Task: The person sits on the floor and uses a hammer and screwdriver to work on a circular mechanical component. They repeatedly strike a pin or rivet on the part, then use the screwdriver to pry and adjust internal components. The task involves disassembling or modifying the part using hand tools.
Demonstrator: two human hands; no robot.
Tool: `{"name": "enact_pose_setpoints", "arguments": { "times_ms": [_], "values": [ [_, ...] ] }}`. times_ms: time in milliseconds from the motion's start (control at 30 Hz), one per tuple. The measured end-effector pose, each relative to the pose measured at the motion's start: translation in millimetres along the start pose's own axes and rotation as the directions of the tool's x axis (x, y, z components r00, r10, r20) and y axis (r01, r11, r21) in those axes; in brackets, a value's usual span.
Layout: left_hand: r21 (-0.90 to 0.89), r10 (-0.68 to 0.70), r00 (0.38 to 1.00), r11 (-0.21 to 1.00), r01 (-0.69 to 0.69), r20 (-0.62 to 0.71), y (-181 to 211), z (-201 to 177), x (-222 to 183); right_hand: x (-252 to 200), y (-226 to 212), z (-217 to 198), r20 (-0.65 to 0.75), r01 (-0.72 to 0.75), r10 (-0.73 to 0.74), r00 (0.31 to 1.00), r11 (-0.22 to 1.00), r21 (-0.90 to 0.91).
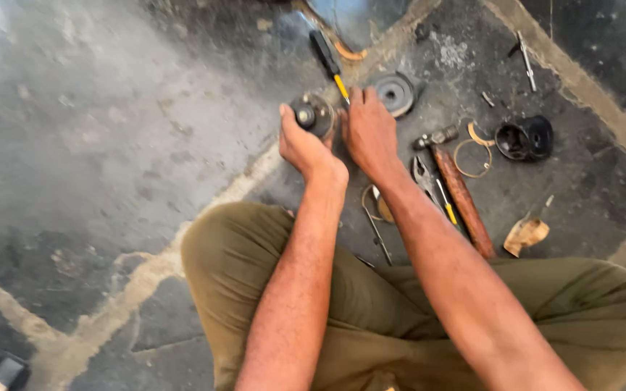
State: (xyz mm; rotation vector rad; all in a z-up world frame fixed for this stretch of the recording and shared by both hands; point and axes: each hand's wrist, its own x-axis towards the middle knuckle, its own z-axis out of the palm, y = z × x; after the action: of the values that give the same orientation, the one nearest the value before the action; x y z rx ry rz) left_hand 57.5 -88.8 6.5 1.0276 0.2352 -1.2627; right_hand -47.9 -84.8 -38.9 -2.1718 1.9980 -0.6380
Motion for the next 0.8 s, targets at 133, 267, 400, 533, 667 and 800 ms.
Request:
{"name": "enact_pose_setpoints", "arguments": {
  "times_ms": [133,267,400,533,667,800],
  "values": [
    [-0.037,-0.054,0.999,0.998,0.054,-0.007,3,2,2,27,7,14,0.070,0.004,0.001,0.998,0.997,-0.075],
    [-0.040,-0.042,0.999,0.998,0.042,0.002,-9,-5,14,-23,5,-9,0.284,-0.295,0.242,0.928,0.942,0.161],
    [0.105,0.073,0.996,0.992,-0.068,-0.045,-22,-10,29,-83,-7,-33,0.701,-0.834,0.496,0.512,0.482,0.268],
    [0.241,0.111,0.992,0.963,-0.124,0.066,-28,-11,31,-92,-14,-14,0.420,-0.498,0.353,0.836,0.810,0.310],
    [0.347,0.206,0.972,0.908,-0.233,0.114,-11,-13,21,-89,-6,-17,0.449,-0.317,0.163,0.879,0.903,0.292],
    [0.441,0.279,0.937,0.828,-0.346,0.210,-6,-13,-4,-128,20,-78,0.511,-0.529,0.237,0.826,0.639,0.558]
  ]
}}
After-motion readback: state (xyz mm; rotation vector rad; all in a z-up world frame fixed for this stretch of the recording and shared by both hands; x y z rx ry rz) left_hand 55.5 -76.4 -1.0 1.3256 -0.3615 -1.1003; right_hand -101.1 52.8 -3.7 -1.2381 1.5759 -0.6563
